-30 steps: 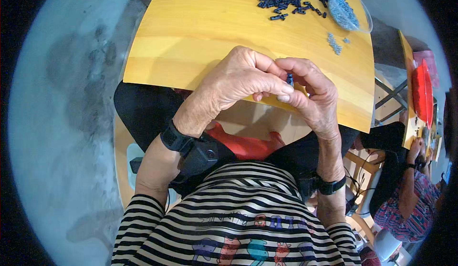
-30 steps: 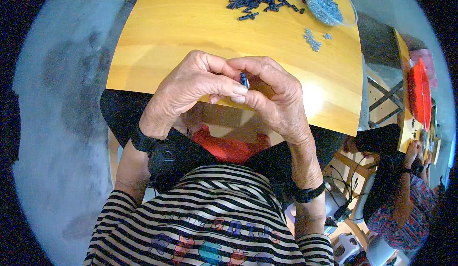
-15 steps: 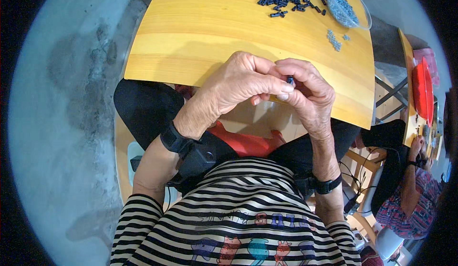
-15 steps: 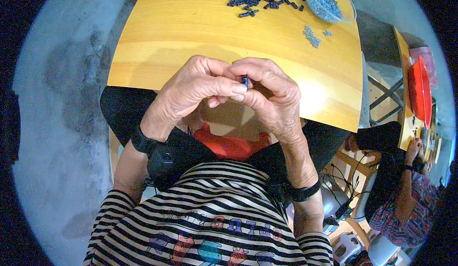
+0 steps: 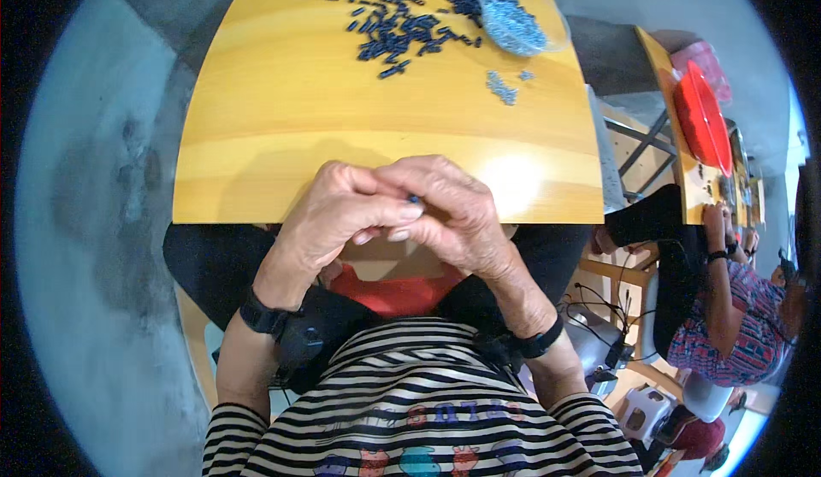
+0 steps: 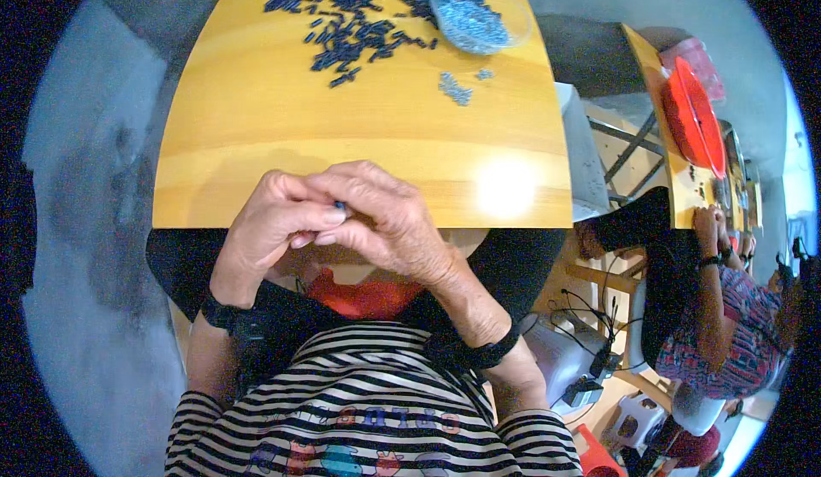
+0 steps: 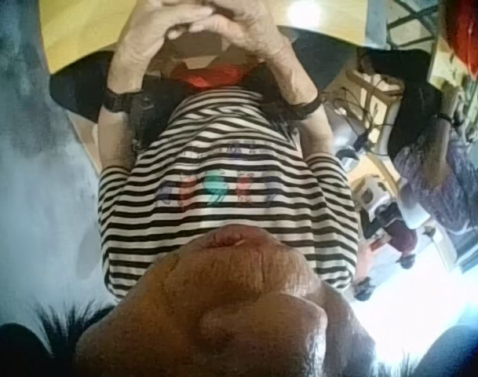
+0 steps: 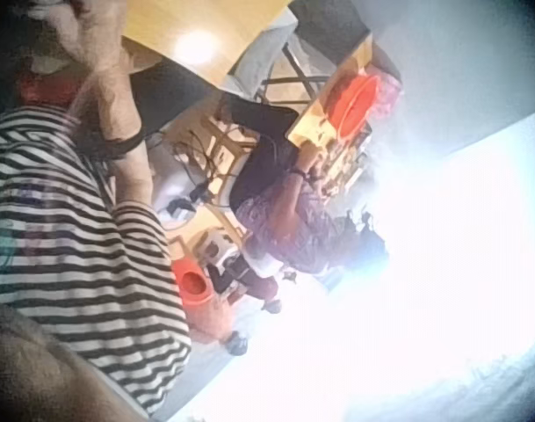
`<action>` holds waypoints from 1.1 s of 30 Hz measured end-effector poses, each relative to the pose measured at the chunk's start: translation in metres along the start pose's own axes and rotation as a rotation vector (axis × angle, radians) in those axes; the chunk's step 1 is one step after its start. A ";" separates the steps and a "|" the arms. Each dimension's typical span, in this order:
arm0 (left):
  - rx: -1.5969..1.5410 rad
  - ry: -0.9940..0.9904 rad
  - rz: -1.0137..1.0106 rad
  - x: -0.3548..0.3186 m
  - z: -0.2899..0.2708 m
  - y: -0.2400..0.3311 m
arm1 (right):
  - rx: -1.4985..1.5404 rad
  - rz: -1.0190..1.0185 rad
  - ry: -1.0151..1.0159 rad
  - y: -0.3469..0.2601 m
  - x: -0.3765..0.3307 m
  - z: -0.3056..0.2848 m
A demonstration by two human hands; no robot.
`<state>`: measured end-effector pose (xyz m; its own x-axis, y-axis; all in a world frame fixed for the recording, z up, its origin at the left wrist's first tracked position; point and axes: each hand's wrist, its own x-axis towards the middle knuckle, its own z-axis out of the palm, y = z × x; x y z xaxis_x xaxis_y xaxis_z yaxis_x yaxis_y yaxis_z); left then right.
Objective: Assembling small black plastic components by hand at a table.
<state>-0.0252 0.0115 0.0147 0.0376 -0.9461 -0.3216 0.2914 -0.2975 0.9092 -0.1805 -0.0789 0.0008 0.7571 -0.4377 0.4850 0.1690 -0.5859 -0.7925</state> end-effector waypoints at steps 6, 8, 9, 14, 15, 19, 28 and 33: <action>-0.116 -0.062 0.006 0.003 0.006 -0.001 | 0.030 0.007 0.053 0.002 -0.007 -0.003; -0.129 -0.037 -0.004 0.002 0.008 0.001 | -0.008 0.007 0.068 0.001 -0.005 -0.004; -0.123 -0.034 -0.003 0.002 0.008 0.001 | -0.004 0.002 0.072 0.001 -0.004 -0.004; -0.158 0.002 -0.031 0.003 0.012 0.000 | -0.071 -0.054 0.107 0.003 -0.003 -0.005; -0.152 0.022 -0.030 0.004 0.012 -0.001 | -0.053 -0.062 0.104 0.003 -0.003 -0.006; -0.249 -0.047 -0.016 0.010 0.017 -0.005 | -0.129 -0.042 0.118 -0.004 -0.004 -0.013; -0.047 -0.062 0.027 0.012 0.021 0.010 | -0.186 0.118 0.151 -0.012 -0.015 -0.041; 0.418 0.280 0.326 0.027 -0.008 0.024 | -0.143 0.354 0.534 -0.003 -0.042 -0.125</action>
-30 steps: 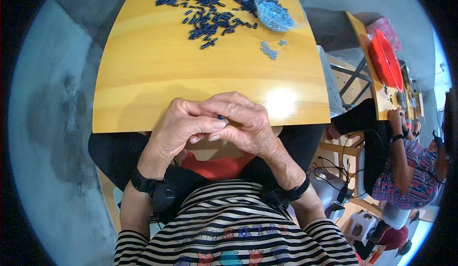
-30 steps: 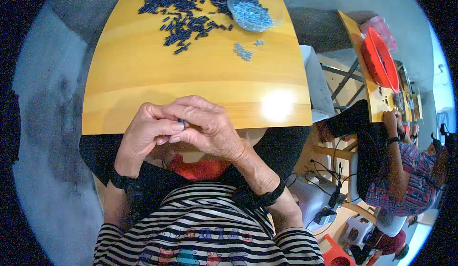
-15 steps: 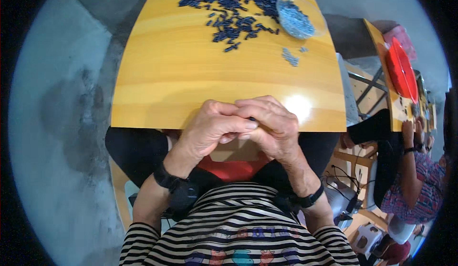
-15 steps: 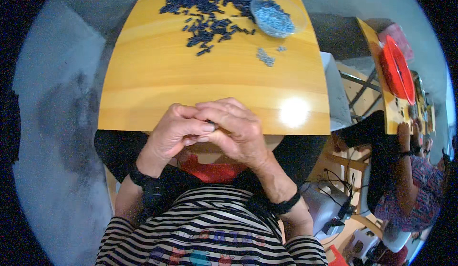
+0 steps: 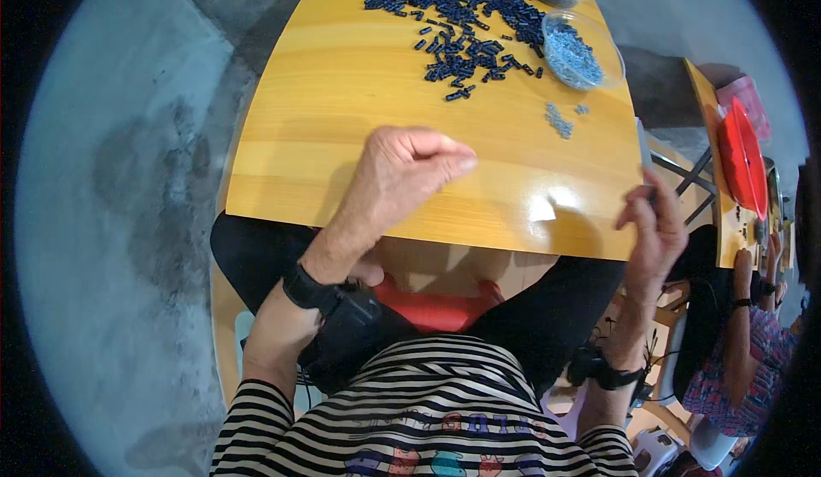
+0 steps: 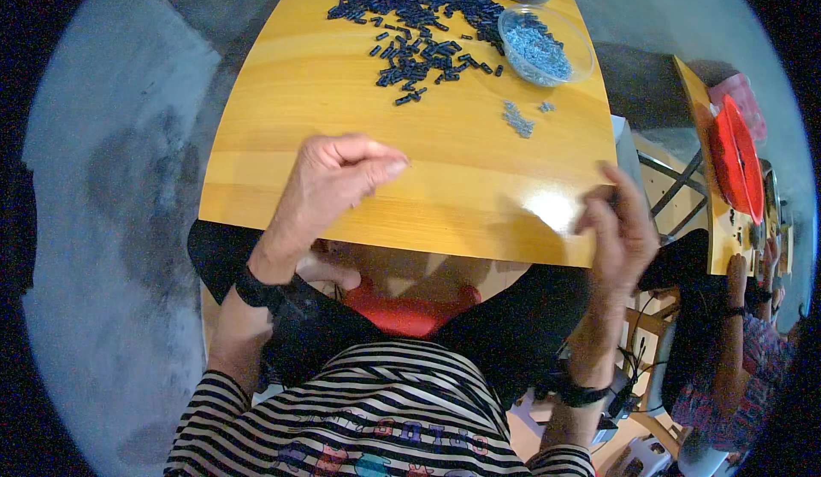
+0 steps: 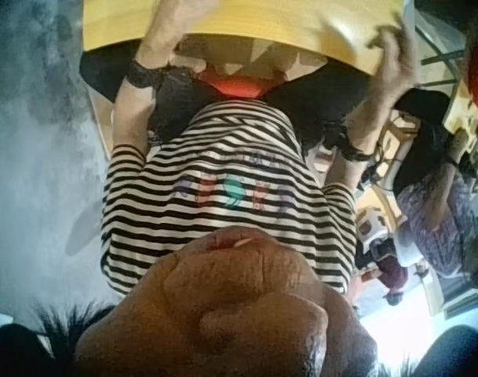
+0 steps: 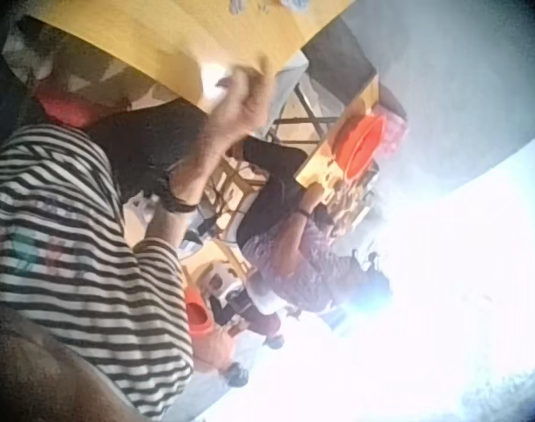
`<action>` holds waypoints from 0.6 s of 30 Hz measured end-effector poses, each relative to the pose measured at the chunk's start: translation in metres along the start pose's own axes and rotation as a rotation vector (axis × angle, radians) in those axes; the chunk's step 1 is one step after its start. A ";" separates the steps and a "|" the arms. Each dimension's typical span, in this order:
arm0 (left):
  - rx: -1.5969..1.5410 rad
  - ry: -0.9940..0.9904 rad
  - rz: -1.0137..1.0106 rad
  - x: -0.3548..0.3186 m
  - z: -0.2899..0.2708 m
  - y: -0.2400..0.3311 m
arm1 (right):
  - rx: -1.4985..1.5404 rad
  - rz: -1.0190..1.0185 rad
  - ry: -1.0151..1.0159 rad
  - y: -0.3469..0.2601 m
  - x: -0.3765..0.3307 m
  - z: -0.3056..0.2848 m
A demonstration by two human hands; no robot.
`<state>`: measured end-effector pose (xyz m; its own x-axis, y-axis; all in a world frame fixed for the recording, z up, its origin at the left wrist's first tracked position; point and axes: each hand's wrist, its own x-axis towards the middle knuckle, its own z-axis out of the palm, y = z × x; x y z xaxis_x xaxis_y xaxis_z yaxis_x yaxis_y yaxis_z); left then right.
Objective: Assembling small black plastic components by hand at a table.
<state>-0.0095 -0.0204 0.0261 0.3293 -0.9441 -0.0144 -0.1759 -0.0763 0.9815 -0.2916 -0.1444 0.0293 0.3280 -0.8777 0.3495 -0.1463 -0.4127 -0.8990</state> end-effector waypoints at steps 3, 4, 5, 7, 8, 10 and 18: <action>0.089 0.130 0.081 0.021 -0.013 -0.008 | -0.082 0.132 0.150 0.030 0.024 -0.055; 0.092 0.131 0.079 0.029 -0.014 -0.010 | -0.061 0.162 0.160 0.044 0.030 -0.076; 0.147 0.173 0.137 0.037 -0.013 -0.012 | -0.039 0.193 0.171 0.063 0.037 -0.099; 0.212 0.215 0.189 0.052 -0.011 -0.019 | -0.102 0.212 0.178 0.112 0.048 -0.141; 0.299 0.232 0.251 0.060 -0.009 -0.022 | -0.145 0.286 0.182 0.133 0.053 -0.157; 0.401 0.250 0.302 0.071 -0.007 -0.031 | -0.176 0.369 0.177 0.163 0.061 -0.180; 0.548 0.266 0.277 0.083 0.000 -0.039 | -0.321 0.348 0.039 0.138 0.073 -0.145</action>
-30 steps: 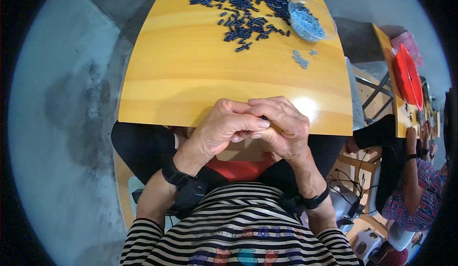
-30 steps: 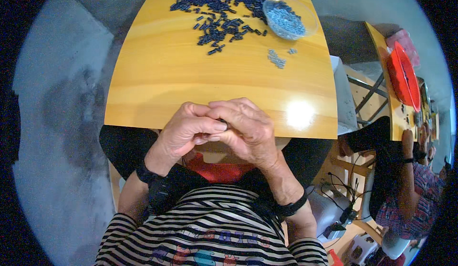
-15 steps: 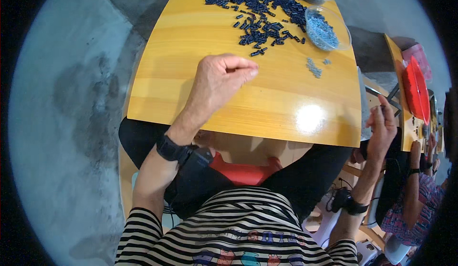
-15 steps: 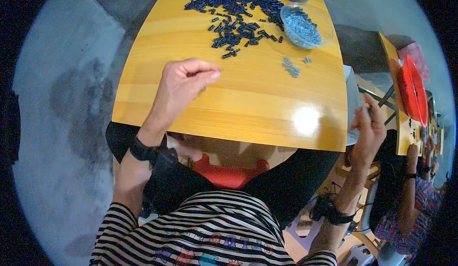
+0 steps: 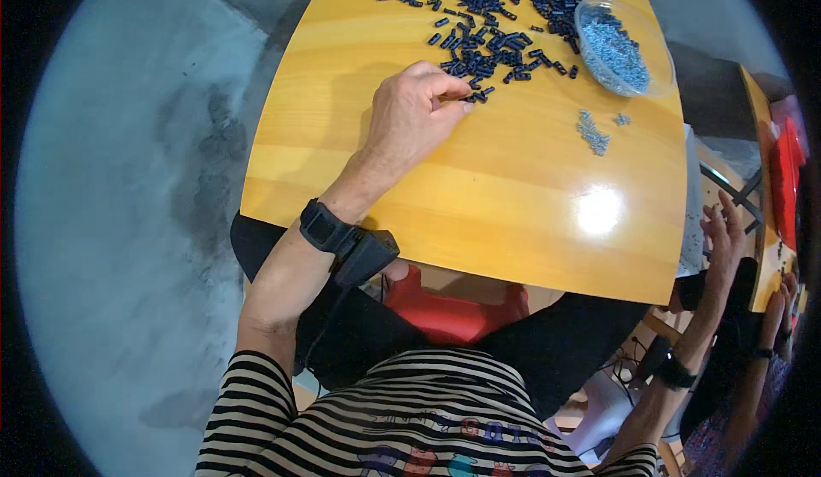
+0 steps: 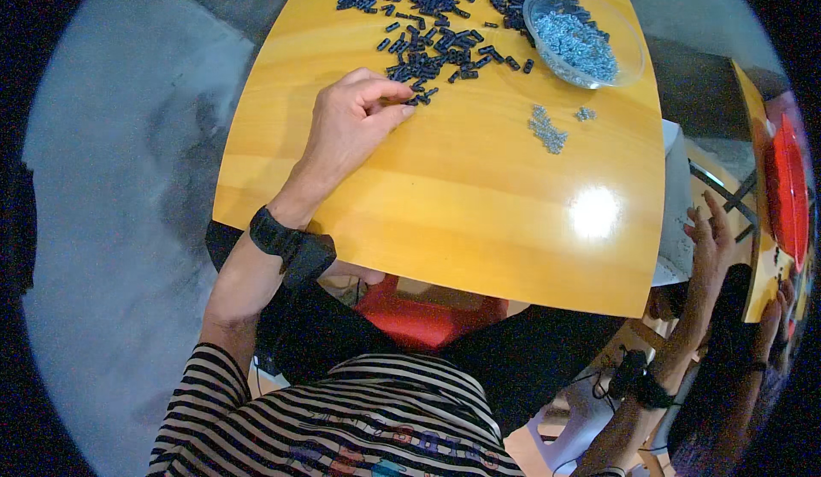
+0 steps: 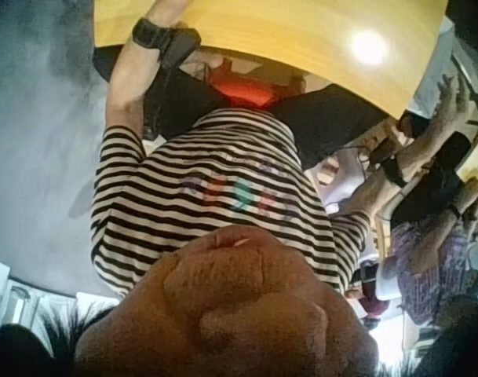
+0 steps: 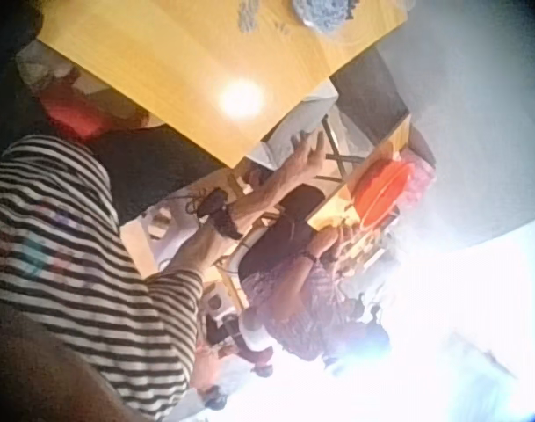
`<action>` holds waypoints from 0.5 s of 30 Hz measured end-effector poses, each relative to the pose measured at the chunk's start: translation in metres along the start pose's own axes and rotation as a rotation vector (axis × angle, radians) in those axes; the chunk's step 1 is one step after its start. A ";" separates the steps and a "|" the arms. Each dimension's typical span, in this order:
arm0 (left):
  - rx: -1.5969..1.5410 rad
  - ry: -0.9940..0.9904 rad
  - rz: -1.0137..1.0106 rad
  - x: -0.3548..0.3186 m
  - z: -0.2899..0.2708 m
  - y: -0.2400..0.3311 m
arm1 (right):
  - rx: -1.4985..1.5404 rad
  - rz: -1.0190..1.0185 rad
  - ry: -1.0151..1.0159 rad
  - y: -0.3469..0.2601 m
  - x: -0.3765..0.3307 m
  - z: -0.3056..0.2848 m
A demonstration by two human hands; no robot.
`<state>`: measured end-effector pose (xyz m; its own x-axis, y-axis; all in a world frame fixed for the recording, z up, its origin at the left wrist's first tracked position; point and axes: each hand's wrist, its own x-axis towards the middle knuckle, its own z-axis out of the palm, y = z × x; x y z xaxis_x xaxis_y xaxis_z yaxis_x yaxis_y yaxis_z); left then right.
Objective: Assembling small black plastic components by hand at a table.
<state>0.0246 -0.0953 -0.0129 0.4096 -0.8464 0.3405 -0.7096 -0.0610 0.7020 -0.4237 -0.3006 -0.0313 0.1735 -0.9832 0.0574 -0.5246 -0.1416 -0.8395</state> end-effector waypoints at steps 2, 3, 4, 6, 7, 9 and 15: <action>0.010 -0.008 -0.013 0.002 0.000 0.002 | 0.052 -0.062 -0.001 -0.038 -0.010 0.010; 0.017 -0.008 -0.015 0.002 -0.001 0.002 | 0.032 -0.132 -0.038 -0.061 -0.015 0.017; 0.010 -0.013 -0.019 0.002 0.000 -0.001 | 0.004 -0.200 -0.070 -0.079 -0.021 0.025; 0.027 -0.030 0.008 0.002 -0.001 -0.005 | 0.061 -0.215 -0.112 -0.105 -0.034 0.049; 0.024 -0.029 0.004 0.002 -0.003 -0.006 | 0.129 -0.238 -0.165 -0.117 -0.040 0.064; 0.012 -0.085 -0.035 0.002 -0.005 -0.004 | 0.152 -0.361 -0.213 -0.136 -0.056 0.090; -0.036 -0.080 0.018 0.002 -0.006 -0.007 | 0.013 -0.469 -0.327 -0.169 -0.095 0.145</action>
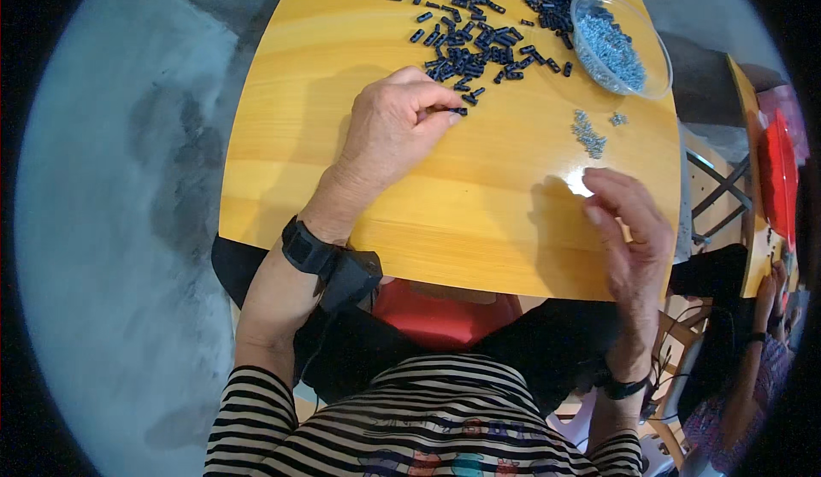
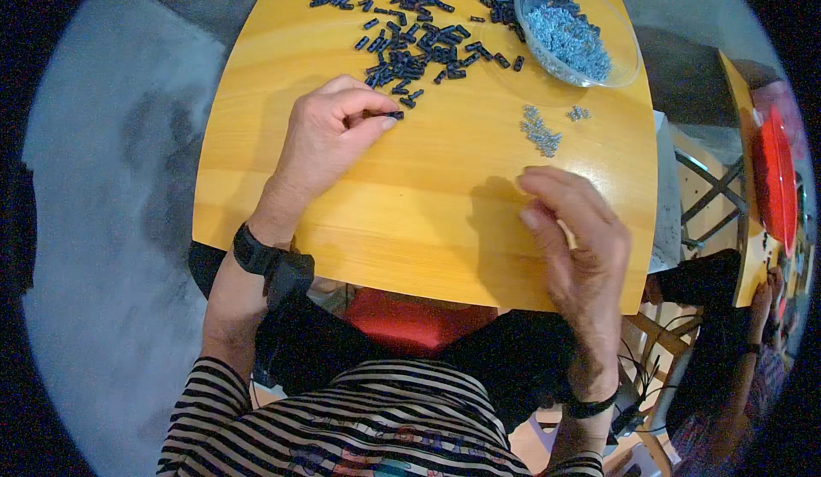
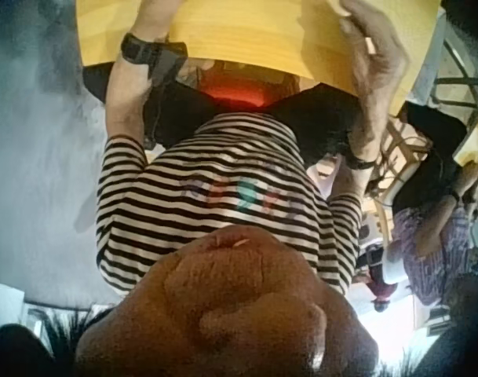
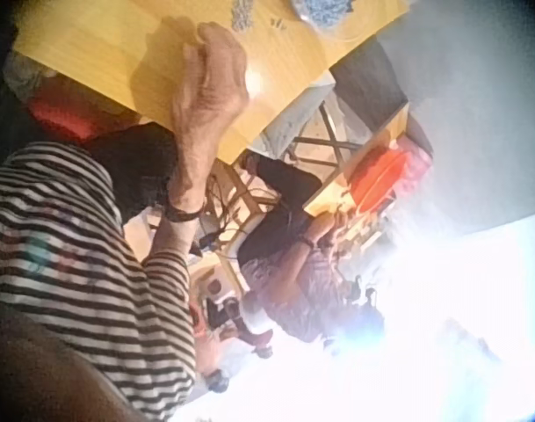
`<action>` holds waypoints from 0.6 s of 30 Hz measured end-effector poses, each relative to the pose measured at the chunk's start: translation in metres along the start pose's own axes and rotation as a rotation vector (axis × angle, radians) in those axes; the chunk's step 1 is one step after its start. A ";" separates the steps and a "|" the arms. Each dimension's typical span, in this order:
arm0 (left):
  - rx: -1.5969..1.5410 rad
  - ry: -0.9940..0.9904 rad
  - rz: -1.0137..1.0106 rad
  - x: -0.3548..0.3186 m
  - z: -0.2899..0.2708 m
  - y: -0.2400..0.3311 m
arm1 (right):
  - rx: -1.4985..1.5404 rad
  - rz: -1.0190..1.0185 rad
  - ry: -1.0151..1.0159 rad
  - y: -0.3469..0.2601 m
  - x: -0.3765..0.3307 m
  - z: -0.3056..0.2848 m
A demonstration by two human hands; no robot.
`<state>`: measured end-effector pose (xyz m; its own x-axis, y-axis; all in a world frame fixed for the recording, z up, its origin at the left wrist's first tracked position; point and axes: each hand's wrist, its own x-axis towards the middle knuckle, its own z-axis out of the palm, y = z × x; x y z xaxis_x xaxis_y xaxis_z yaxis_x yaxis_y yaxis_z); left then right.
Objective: Assembling small black plastic components by hand at a table.
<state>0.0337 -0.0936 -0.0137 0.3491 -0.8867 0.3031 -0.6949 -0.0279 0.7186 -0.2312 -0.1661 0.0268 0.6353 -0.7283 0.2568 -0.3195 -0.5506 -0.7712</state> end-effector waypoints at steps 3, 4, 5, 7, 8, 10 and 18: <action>-0.005 0.014 0.079 -0.005 -0.002 -0.001 | -0.012 -0.017 -0.047 -0.011 -0.004 0.021; -0.014 0.028 0.080 -0.007 -0.004 -0.001 | -0.003 -0.041 -0.069 -0.015 -0.002 0.028; -0.024 0.034 0.091 -0.009 -0.006 -0.001 | 0.016 -0.054 -0.072 -0.019 0.000 0.036; -0.046 0.055 0.102 -0.013 -0.009 0.001 | 0.024 -0.021 -0.103 -0.026 0.008 0.047; -0.124 0.012 0.041 -0.014 -0.011 0.008 | 0.045 0.026 -0.124 -0.027 0.010 0.051; -0.205 -0.031 -0.018 -0.017 -0.014 0.019 | 0.173 0.137 -0.113 -0.024 0.017 0.065; -0.735 -0.121 -0.267 -0.040 -0.008 0.029 | 0.545 0.265 0.029 -0.035 0.016 0.094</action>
<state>0.0046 -0.0556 -0.0005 0.3451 -0.9383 0.0226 0.0105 0.0279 0.9996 -0.1438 -0.1205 0.0034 0.5618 -0.8269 0.0254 -0.0531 -0.0666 -0.9964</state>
